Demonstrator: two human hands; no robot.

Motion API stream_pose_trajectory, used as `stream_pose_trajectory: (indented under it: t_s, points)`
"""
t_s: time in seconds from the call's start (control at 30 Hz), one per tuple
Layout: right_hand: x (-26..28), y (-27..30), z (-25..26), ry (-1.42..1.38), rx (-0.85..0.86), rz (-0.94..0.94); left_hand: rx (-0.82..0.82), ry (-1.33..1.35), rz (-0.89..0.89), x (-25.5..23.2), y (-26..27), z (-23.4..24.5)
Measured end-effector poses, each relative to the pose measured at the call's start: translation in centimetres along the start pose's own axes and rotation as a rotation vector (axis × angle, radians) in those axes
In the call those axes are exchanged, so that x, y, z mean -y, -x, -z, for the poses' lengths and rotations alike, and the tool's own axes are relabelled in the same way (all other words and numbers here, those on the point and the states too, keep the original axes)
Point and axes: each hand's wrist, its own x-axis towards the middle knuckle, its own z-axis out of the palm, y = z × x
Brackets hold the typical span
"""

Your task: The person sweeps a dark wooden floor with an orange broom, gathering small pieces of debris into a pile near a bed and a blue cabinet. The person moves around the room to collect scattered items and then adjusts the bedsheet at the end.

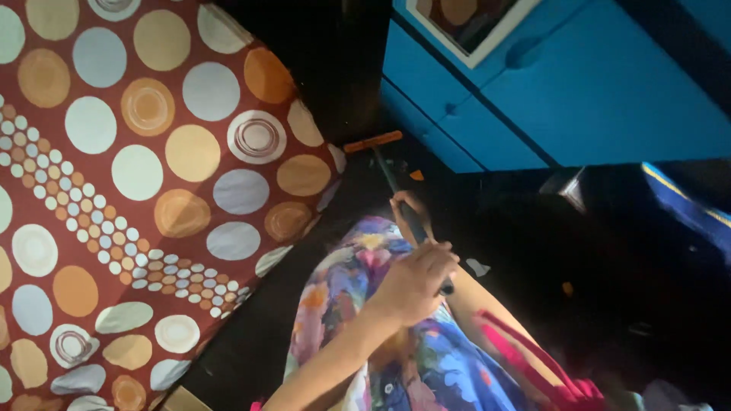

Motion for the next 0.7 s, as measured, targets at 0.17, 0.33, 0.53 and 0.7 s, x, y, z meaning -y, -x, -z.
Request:
stream_pose_trajectory:
  t_s: [0.17, 0.33, 0.53, 0.7]
  points:
    - [-6.6, 4.2, 3.4, 0.971, -0.401, 1.556, 0.043, 0.105, 0.024, -3.6, 2.0, 0.1]
    - [-10.6, 14.6, 2.1, 0.988, -0.305, 1.696, 0.11, 0.211, -0.092, -8.5, 3.5, 5.0]
    - [-15.8, 20.3, 4.4, 1.095, -0.388, 1.853, 0.031, 0.364, -0.21, -14.3, 9.4, 4.6]
    - [-15.1, 13.9, 8.4, 1.066, -0.51, 1.879, -0.083, 0.46, -0.202, -13.7, 11.7, 3.0]
